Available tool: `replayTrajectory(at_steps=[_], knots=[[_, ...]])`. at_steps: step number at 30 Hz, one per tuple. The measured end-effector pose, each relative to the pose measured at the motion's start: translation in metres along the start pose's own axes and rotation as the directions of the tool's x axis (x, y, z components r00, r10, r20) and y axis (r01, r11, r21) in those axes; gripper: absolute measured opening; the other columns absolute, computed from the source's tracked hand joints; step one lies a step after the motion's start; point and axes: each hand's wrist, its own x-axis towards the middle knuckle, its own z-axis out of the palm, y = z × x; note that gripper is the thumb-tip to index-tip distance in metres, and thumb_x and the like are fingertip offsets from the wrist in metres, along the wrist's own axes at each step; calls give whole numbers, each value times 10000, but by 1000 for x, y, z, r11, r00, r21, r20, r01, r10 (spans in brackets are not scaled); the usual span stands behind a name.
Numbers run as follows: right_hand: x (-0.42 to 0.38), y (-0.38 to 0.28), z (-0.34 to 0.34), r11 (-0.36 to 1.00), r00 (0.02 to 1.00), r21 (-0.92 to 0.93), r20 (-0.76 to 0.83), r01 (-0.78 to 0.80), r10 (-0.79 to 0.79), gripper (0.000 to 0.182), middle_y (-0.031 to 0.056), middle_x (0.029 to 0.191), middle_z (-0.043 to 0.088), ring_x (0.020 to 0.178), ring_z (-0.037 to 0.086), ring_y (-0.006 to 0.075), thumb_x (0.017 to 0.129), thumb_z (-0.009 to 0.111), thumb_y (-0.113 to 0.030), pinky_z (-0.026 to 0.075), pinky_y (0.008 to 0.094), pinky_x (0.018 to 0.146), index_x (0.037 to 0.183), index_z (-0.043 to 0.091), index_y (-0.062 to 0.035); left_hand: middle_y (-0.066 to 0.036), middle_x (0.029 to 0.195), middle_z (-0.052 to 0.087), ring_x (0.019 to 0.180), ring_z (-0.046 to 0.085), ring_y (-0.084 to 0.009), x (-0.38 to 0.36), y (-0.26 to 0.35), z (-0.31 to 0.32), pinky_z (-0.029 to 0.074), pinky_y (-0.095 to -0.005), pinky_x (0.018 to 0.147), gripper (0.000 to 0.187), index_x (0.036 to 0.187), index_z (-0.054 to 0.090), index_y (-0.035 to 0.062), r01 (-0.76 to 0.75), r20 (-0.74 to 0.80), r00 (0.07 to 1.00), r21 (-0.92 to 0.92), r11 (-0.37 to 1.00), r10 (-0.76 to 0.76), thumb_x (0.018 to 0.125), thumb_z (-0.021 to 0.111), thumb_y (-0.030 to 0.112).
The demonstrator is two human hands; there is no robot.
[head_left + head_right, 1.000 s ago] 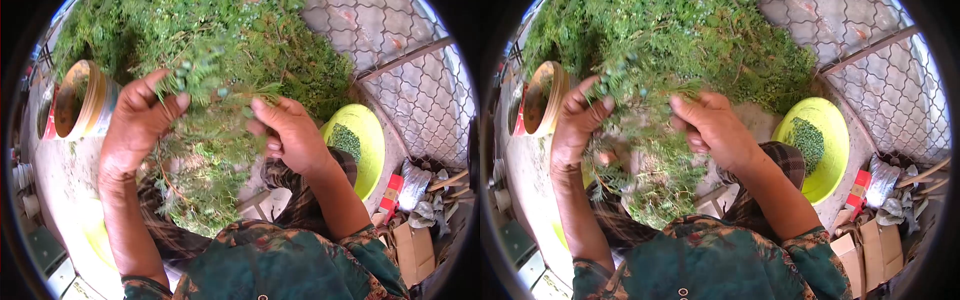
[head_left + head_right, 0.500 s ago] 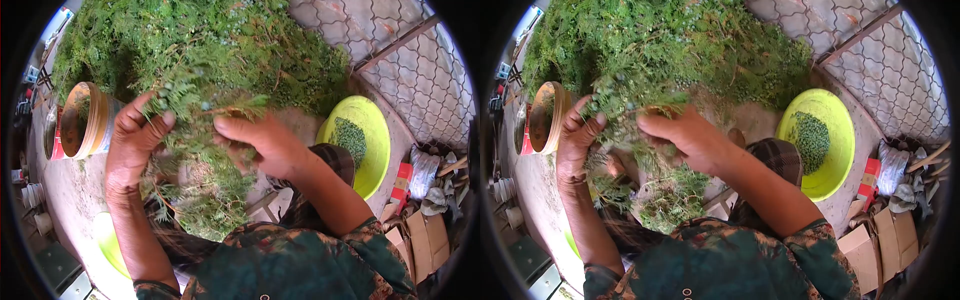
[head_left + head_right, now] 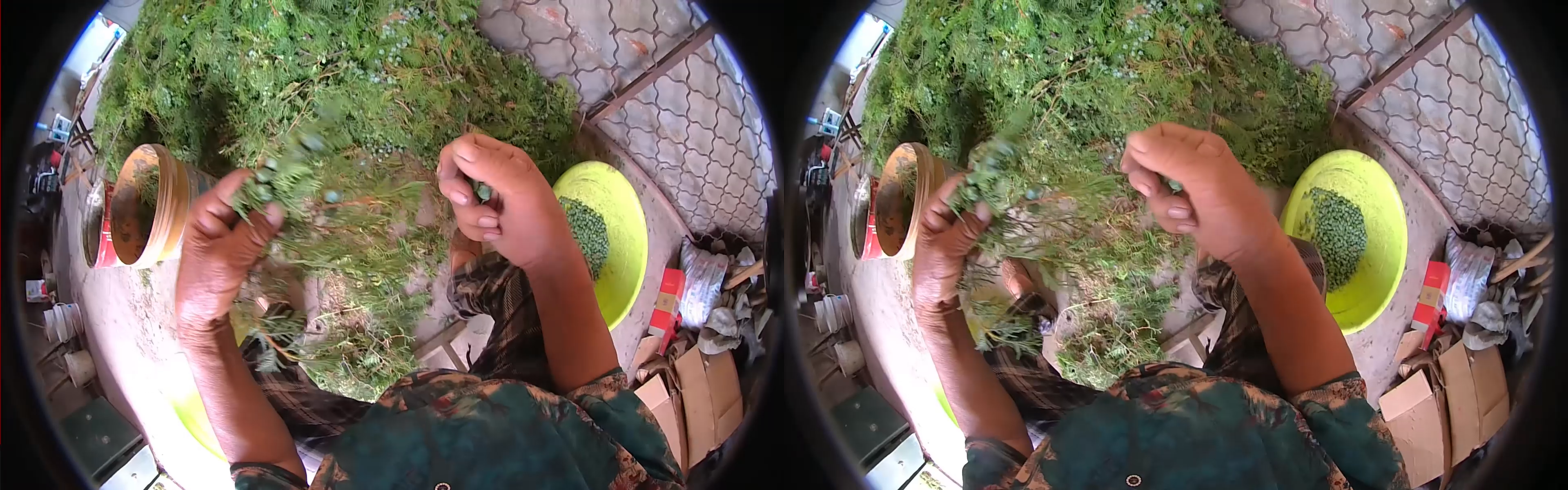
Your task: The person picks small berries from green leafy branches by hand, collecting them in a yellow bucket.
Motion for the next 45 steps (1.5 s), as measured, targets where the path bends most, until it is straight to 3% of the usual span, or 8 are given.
replayTrajectory(at_steps=[9,20,30,32,37,40,43,45], knots=[[15,26,29,734,977,-646,117,211,-179,230,-2,685,559,591,441,41,874,610,-220,351,210,504,904,637,7,25,864,613,759,530,-46,3,-4,23,447,-197,659,276,1092,572,39,-125,148,981,-9,992,125,826,633,3],[19,17,3,936,993,342,54,79,-104,161,-42,668,448,459,324,41,863,448,-210,275,200,392,920,531,-84,31,852,613,738,523,-42,2,-6,20,436,-189,668,317,1108,579,45,-60,28,998,-80,995,62,806,674,49],[18,45,13,985,980,14,103,-172,170,187,36,858,566,580,517,117,862,566,-158,395,235,421,1032,559,-81,-24,964,632,874,571,-116,-1,-14,16,448,-255,817,460,1182,544,52,23,-8,1000,-243,970,-26,757,714,84],[24,55,11,338,656,-572,554,747,-513,384,89,1057,578,909,602,232,798,652,-140,511,328,690,1159,530,-89,1,861,640,733,578,-82,1,-9,21,471,-222,673,425,1148,563,50,59,18,998,-188,980,-57,755,724,60],[14,53,10,692,791,-421,481,587,-378,541,132,1219,513,1121,509,325,734,677,-76,410,407,944,1238,484,-105,10,850,643,718,571,-64,1,-8,18,468,-206,652,370,1118,587,70,2,8,1000,-182,983,-1,769,703,26],[18,55,10,210,501,-489,602,847,-621,451,84,1106,567,983,578,209,808,637,-29,478,347,805,1228,486,-90,13,856,643,723,566,-58,1,-12,17,467,-202,647,365,1135,576,78,4,70,998,-168,986,8,790,678,13],[10,40,20,986,966,-149,238,-69,104,380,56,1010,576,911,573,175,821,607,-46,477,332,753,1181,485,-50,14,849,642,727,566,-55,-1,-10,22,470,-201,643,351,1133,574,80,-2,84,996,-174,985,16,802,664,8],[28,70,-12,263,734,-802,288,536,-616,281,47,895,550,721,531,99,827,555,-63,448,252,591,1101,493,-45,23,839,624,701,537,-37,-1,-10,13,446,-186,619,327,1119,582,70,5,70,998,-60,998,-1,809,646,-14]])
